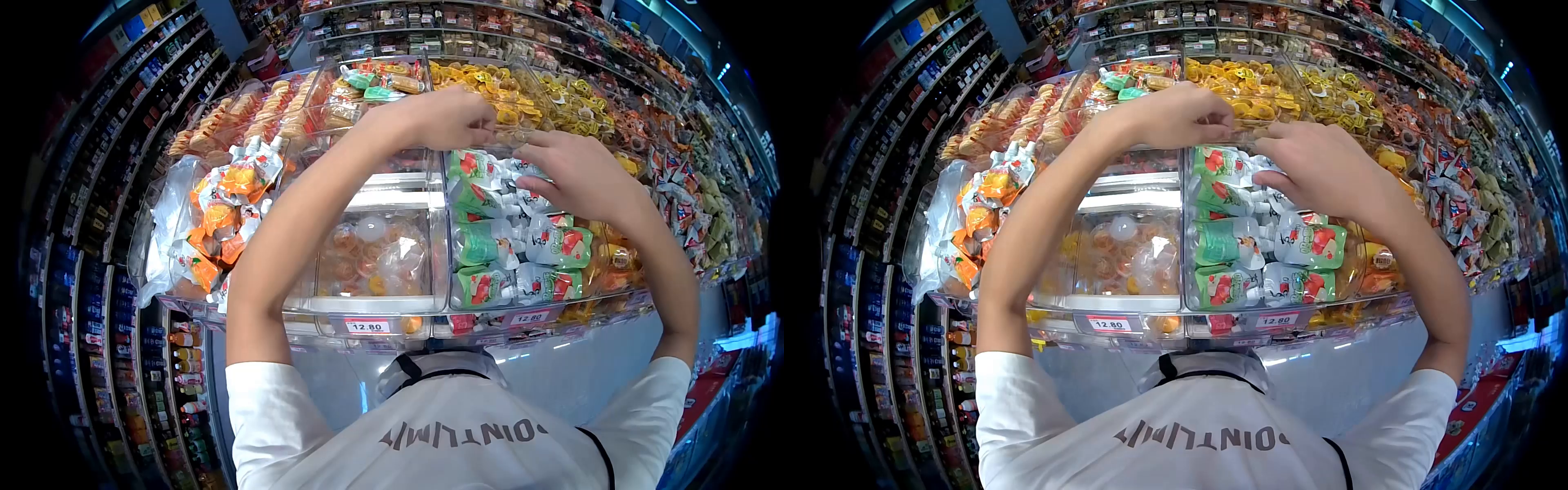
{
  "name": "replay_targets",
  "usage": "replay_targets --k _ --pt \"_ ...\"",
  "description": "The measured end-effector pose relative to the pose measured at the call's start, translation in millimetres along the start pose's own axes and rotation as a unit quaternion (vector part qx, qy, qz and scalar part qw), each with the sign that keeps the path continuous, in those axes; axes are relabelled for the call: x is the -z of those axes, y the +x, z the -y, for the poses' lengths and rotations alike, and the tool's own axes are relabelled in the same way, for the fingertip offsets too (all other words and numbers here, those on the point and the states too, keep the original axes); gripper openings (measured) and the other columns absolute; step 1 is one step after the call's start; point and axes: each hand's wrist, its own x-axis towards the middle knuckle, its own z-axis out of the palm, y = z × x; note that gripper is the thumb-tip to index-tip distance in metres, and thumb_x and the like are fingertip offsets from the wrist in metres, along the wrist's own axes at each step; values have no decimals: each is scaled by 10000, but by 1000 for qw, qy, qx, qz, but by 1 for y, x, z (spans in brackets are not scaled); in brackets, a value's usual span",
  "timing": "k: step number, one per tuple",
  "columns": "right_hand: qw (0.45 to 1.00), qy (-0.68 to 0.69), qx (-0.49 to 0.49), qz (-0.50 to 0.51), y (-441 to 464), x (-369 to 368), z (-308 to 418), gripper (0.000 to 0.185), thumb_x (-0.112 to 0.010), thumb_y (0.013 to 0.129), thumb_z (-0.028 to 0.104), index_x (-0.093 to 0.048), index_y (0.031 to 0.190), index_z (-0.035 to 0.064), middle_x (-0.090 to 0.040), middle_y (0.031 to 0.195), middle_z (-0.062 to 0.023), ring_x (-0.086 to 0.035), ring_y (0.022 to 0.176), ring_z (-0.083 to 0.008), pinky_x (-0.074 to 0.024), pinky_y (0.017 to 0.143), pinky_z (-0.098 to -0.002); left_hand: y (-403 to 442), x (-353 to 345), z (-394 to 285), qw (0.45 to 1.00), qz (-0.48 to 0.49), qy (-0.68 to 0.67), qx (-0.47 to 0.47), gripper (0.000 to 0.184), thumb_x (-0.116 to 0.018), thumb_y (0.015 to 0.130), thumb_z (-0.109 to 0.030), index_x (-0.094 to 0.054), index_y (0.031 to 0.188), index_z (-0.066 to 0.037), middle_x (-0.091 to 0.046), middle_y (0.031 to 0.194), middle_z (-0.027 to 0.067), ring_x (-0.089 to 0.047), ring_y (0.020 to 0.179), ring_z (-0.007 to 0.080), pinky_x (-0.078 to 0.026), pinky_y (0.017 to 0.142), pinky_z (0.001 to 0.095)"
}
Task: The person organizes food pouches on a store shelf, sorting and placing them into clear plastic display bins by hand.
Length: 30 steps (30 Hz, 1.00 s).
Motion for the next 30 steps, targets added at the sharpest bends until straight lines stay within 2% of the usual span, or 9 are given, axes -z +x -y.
replay_targets --k 3,7,13,14,17,22,25,28,30 --pt "997 8 34 -67 62 -12 -16 269 -649 1043 310 -690 1087 48 -699 1025 -122 -714 1015 -356 -584 852 -508 7 6 83 965 -155 197 78 169 -621 991 -150 -718 1003 -13 -756 958 214 -734 929 414 -565 815 496" --pt "983 58 72 -161 170 -55 -43 200 -560 1040 175 -682 1088 26 -734 1051 -176 -715 1035 -396 -577 862 -537 -1 9 158 959 -138 172 179 150 -613 953 -139 -700 990 -21 -753 990 230 -725 953 441 -560 826 516" --pt "990 133 42 -28 287 -100 -55 277 -535 1032 188 -701 1155 2 -741 990 -276 -712 944 -481 -547 855 -565 -13 -9 213 962 -117 112 219 245 -637 943 -163 -744 1130 -47 -767 1054 235 -729 1039 432 -567 933 508" --pt "993 61 49 91 301 -100 -59 293 -531 1012 195 -707 1110 -17 -742 997 -284 -721 963 -464 -551 866 -551 -12 -9 218 962 -104 111 228 318 -653 939 -165 -752 1225 -68 -773 1098 234 -728 1074 424 -568 976 490" --pt "988 110 5 108 316 -98 -47 346 -549 923 178 -770 1051 -55 -768 1069 -285 -744 1020 -437 -587 918 -508 -15 -5 216 971 -102 90 195 328 -661 935 -160 -761 1235 -74 -772 1123 237 -730 1079 423 -570 978 491" --pt "971 64 -23 228 329 -85 -47 373 -558 879 146 -739 1145 -44 -763 942 -188 -778 850 -284 -620 760 -445 -15 2 213 968 -88 53 230 357 -652 879 -107 -801 1203 -79 -784 1132 223 -753 1082 386 -591 983 457" --pt "962 48 -30 267 337 -86 -44 354 -548 894 156 -735 1111 -52 -761 941 -185 -760 756 -292 -628 701 -423 -10 6 210 960 -63 52 269 370 -661 858 -101 -801 1199 -74 -785 1134 221 -756 1077 383 -596 975 458" --pt "956 55 -42 284 329 -76 -37 451 -540 964 261 -718 1191 -85 -766 1098 -285 -748 1000 -376 -564 851 -490 -5 6 211 955 -64 66 282 336 -664 847 -102 -812 1144 -50 -788 1080 240 -763 1053 394 -598 946 468" --pt "962 110 -38 247 349 -110 -62 490 -570 996 365 -715 1172 -69 -767 1047 -249 -744 966 -337 -559 831 -461 1 3 217 953 -66 78 284 315 -666 844 -109 -817 1111 -39 -787 1060 250 -765 1040 399 -599 932 473"
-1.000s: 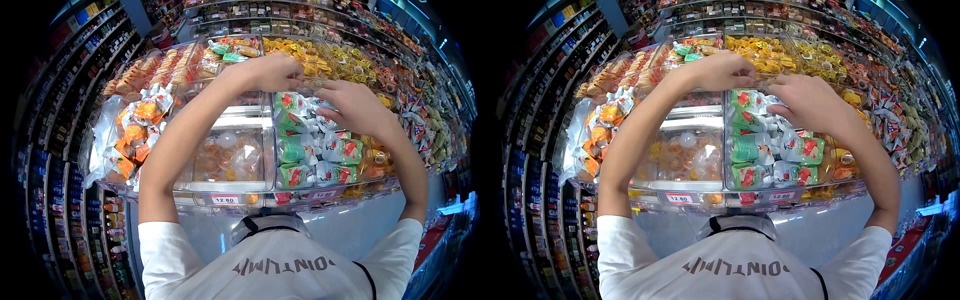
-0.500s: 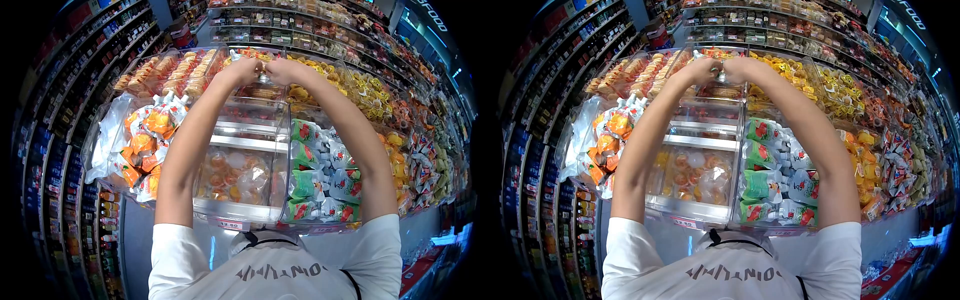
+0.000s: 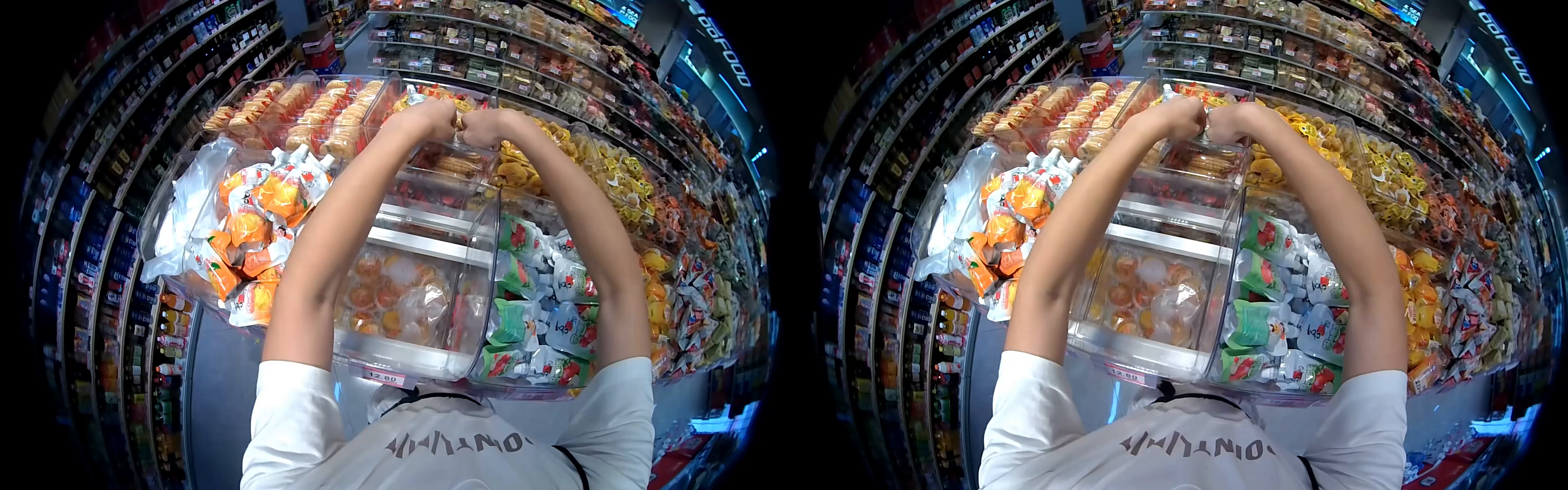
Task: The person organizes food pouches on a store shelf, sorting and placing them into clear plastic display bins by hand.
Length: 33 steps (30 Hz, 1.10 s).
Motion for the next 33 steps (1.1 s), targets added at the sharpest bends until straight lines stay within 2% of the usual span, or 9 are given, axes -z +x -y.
replay_targets --k 4,7,9,12,15,18,22,25,33 --pt "990 127 40 -35 -37 17 -1 487 -667 1013 464 -706 1101 -13 -739 948 -159 -703 906 -242 -543 799 -393 0 6 4 999 -34 -22 8 298 -669 850 -160 -816 1067 -19 -778 1037 267 -768 1017 409 -598 916 483" --pt "969 197 123 -82 -63 17 -8 357 -761 968 362 -691 1024 16 -698 901 -95 -659 889 -193 -531 782 -364 -3 15 6 995 -75 -69 14 336 -645 872 -238 -811 1060 -14 -768 1020 281 -762 1011 429 -592 920 491" --pt "970 153 74 -173 -70 21 -9 305 -768 952 283 -706 1021 -8 -742 947 -150 -715 926 -251 -555 802 -406 -4 20 5 989 -88 -112 45 341 -632 877 -249 -811 1048 -15 -765 1024 287 -759 1014 439 -589 926 493" --pt "941 114 23 -318 -87 29 -13 309 -714 980 289 -729 1026 -16 -772 1005 -232 -750 999 -360 -561 884 -475 -12 35 -4 969 -158 -184 38 424 -597 946 -350 -797 1154 -40 -769 900 215 -767 863 331 -589 829 441" --pt "906 190 -10 -379 -117 42 -18 323 -702 995 289 -740 1042 -29 -777 951 -220 -765 940 -328 -571 844 -461 -25 63 -27 954 -168 -246 40 654 -674 971 -604 -754 1229 -8 -770 862 131 -745 801 215 -575 769 380" --pt "894 231 -22 -382 -152 46 -18 361 -696 1001 313 -749 1014 -44 -767 826 -192 -761 755 -284 -576 720 -438 -66 84 -67 970 -144 -195 -24 742 -939 789 -435 -678 1345 -18 -792 972 165 -772 888 225 -585 801 349" --pt "902 175 -15 -395 -200 29 -23 356 -700 1014 316 -728 967 -37 -742 771 -142 -745 669 -222 -574 633 -384 -92 66 -105 954 -249 -32 -162 709 -930 776 -302 -592 1340 -38 -749 1051 223 -736 1023 391 -580 905 450" --pt "909 253 -2 -332 -252 7 -21 348 -697 1031 313 -712 947 -25 -707 735 -95 -737 660 -165 -564 595 -319 -125 55 -135 936 -275 13 -219 670 -889 823 -268 -565 1371 -60 -728 1031 221 -706 1039 423 -557 924 496" --pt "881 423 -28 -210 -393 -79 7 244 -697 1061 214 -650 1151 -7 -667 804 -9 -648 681 -80 -530 618 -278 -216 35 -220 940 -117 -170 -270 623 -863 880 -307 -592 1380 -53 -720 882 252 -727 832 415 -543 759 487"
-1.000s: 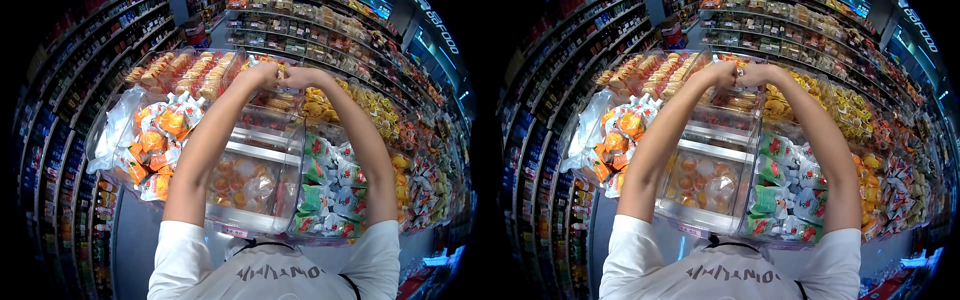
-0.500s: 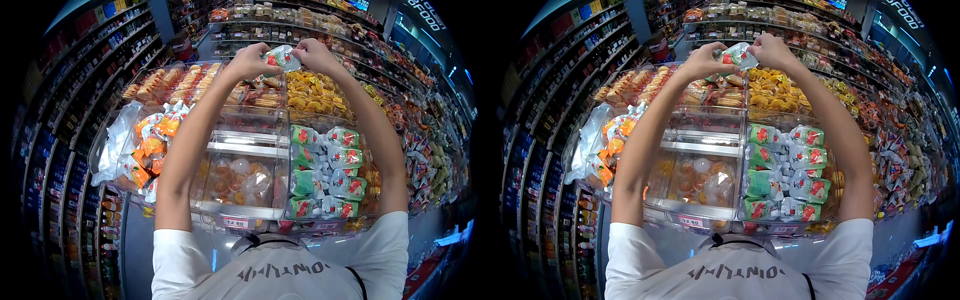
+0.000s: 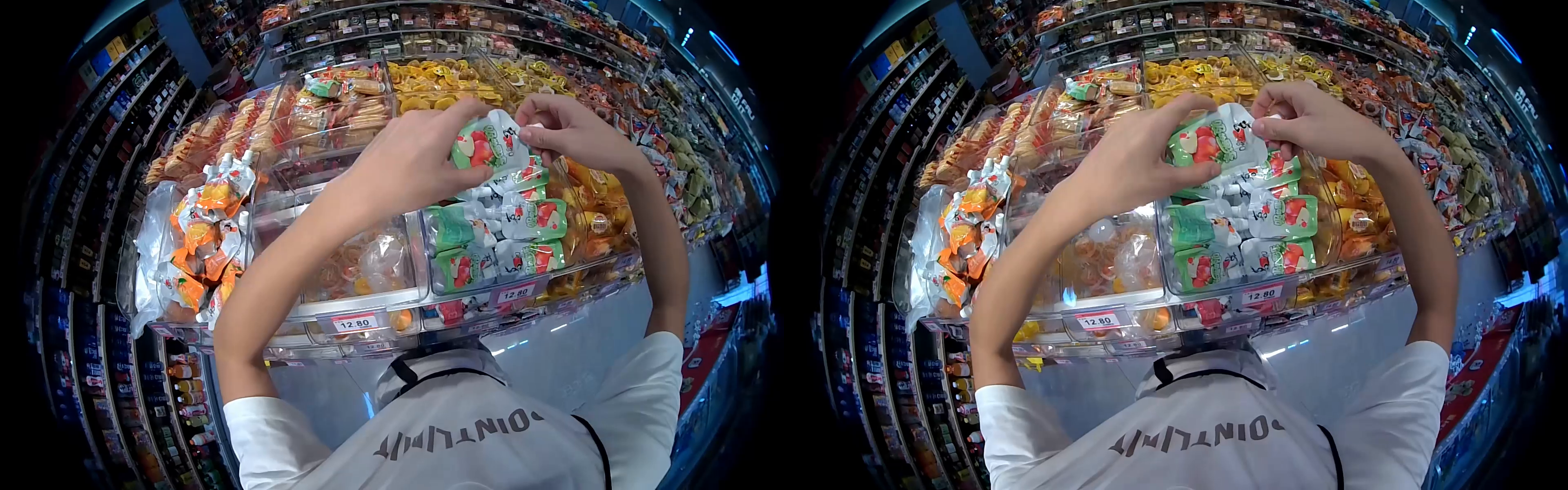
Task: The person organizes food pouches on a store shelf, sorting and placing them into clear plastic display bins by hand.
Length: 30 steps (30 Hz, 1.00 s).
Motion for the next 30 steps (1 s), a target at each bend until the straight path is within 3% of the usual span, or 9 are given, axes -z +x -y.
replay_targets --k 1,5,6,8,11,14,16,24,30 --pt "1000 18 0 16 -16 -5 -5 239 -707 1053 199 -640 1165 -1 -660 812 -3 -643 698 -76 -526 634 -271 -7 -9 -5 998 -13 -51 -40 576 -855 904 -288 -602 1362 -48 -709 843 243 -724 815 401 -543 751 477" --pt "999 0 28 31 -64 -38 -30 219 -741 1000 114 -610 1137 5 -599 775 3 -600 712 -77 -494 658 -297 -26 -2 -44 968 195 -112 108 490 -833 925 -253 -633 1326 -54 -712 897 253 -710 811 382 -540 732 473" --pt "990 -127 60 7 -73 -45 -30 213 -757 967 107 -632 1098 -4 -587 754 -54 -597 689 -141 -493 664 -338 -33 -7 -44 975 183 -97 79 483 -830 923 -248 -639 1323 -58 -711 905 252 -708 810 379 -539 728 477" --pt "984 -175 4 17 -88 -63 -13 213 -774 946 134 -658 1062 -2 -640 805 -135 -666 751 -283 -520 707 -418 -48 -19 -40 985 158 -65 19 469 -825 918 -240 -650 1318 -66 -710 920 249 -704 810 373 -537 721 487" --pt "972 -228 64 7 -94 -83 -28 236 -781 943 174 -674 1068 5 -697 883 -184 -691 862 -403 -526 756 -502 -62 -26 -41 985 174 12 -5 402 -820 915 -248 -702 1258 -76 -695 892 191 -685 812 378 -552 752 493" --pt "963 -250 103 4 -90 -93 -40 252 -781 936 186 -669 1071 5 -732 936 -191 -702 932 -431 -519 785 -552 -76 -38 -39 987 124 77 -72 274 -814 907 -244 -752 1120 -83 -658 900 127 -648 873 339 -556 778 457" --pt "963 -254 86 35 -82 -92 -42 227 -797 904 157 -718 1064 16 -742 958 -154 -723 917 -375 -548 802 -483 -77 -37 -42 984 91 120 -100 229 -809 903 -239 -759 1068 -89 -642 920 108 -633 895 316 -550 780 435" --pt "926 -341 38 158 -50 -87 -25 227 -815 881 184 -796 1072 62 -740 890 -131 -734 901 -342 -549 802 -468 -67 -45 -38 960 147 197 -133 178 -760 938 -269 -721 938 -96 -651 987 86 -649 941 281 -530 849 424" --pt "926 -363 98 24 -19 -56 28 237 -776 954 294 -782 953 58 -731 856 -167 -724 864 -378 -555 766 -504 -56 -30 -27 977 165 76 -109 148 -729 945 -227 -710 943 -80 -662 935 113 -670 913 314 -548 820 455"
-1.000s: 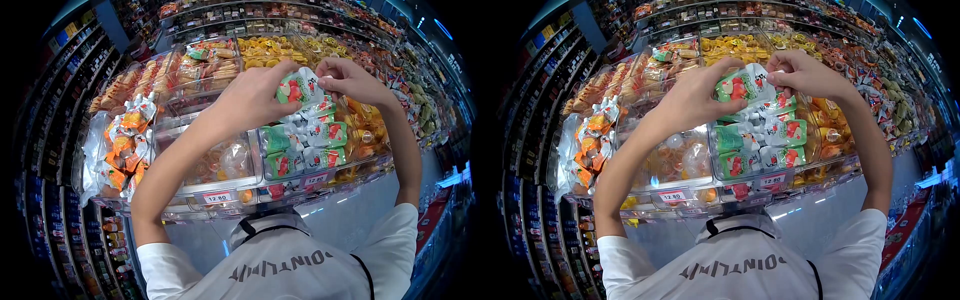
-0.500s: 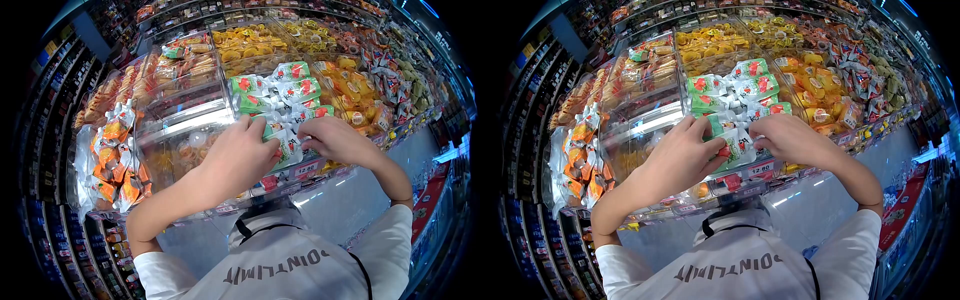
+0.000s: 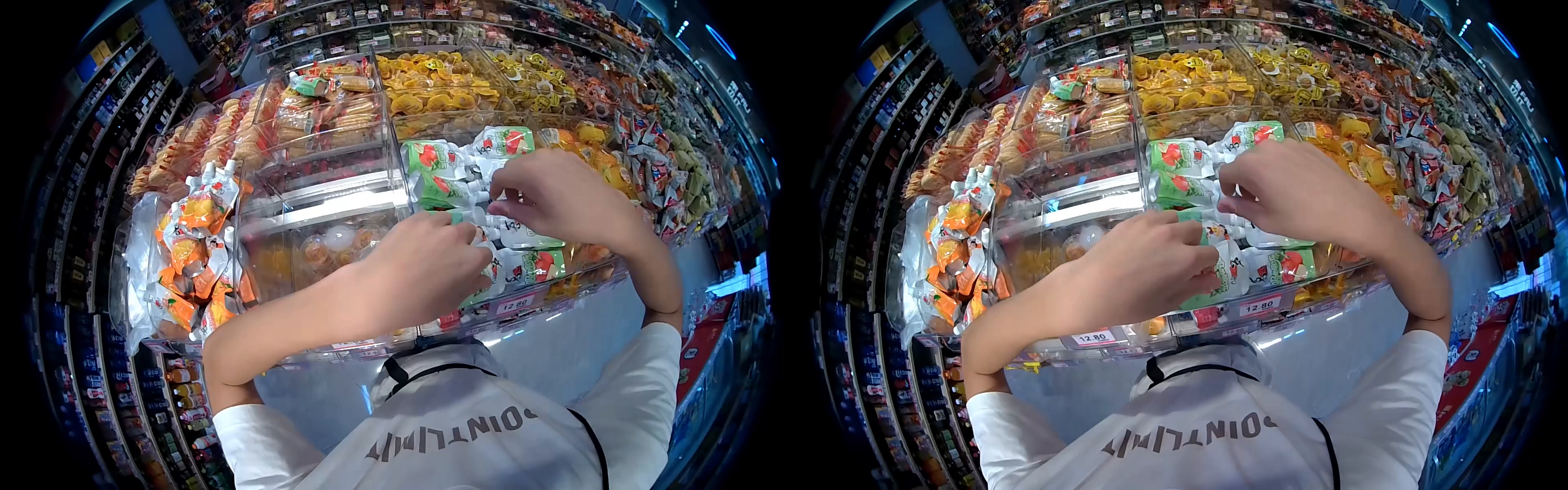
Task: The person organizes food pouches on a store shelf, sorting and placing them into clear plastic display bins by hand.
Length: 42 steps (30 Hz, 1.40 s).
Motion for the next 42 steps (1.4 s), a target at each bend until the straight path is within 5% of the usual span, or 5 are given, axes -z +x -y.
replay_targets --k 9,23,28,36,42 --pt "969 -61 121 -208 201 -3 -41 216 -668 968 238 -731 1059 53 -750 977 -211 -719 939 -434 -586 819 -548 35 62 134 944 -86 220 230 110 -667 860 -88 -730 881 -1 -748 901 220 -751 878 410 -611 774 527" --pt "996 -11 0 -87 419 -75 -7 436 -777 853 268 -712 1238 72 -761 1231 -189 -732 1179 -391 -611 964 -526 16 39 385 816 -159 12 555 443 -681 892 -214 -728 1264 22 -713 1221 368 -705 1184 482 -547 996 536" --pt "996 -19 -23 -89 429 -78 -3 399 -799 806 184 -751 1182 59 -777 1193 -204 -751 1141 -388 -626 936 -517 10 33 422 810 -207 -95 540 341 -623 879 -129 -765 1092 95 -780 985 286 -778 949 332 -576 858 460" --pt "968 101 -22 -228 377 -17 -23 521 -622 929 409 -701 1188 -36 -779 1043 -262 -770 989 -440 -606 889 -545 28 80 407 829 -257 -185 461 431 -645 917 -154 -740 1311 -8 -757 1217 139 -686 1127 250 -529 983 360" --pt "914 378 -25 -146 248 38 -70 426 -575 1127 444 -655 1268 51 -710 923 -7 -690 762 -47 -600 684 -220 42 124 290 889 -107 -376 240 518 -770 1018 -426 -648 1354 -51 -717 1179 76 -699 1057 139 -626 919 336"
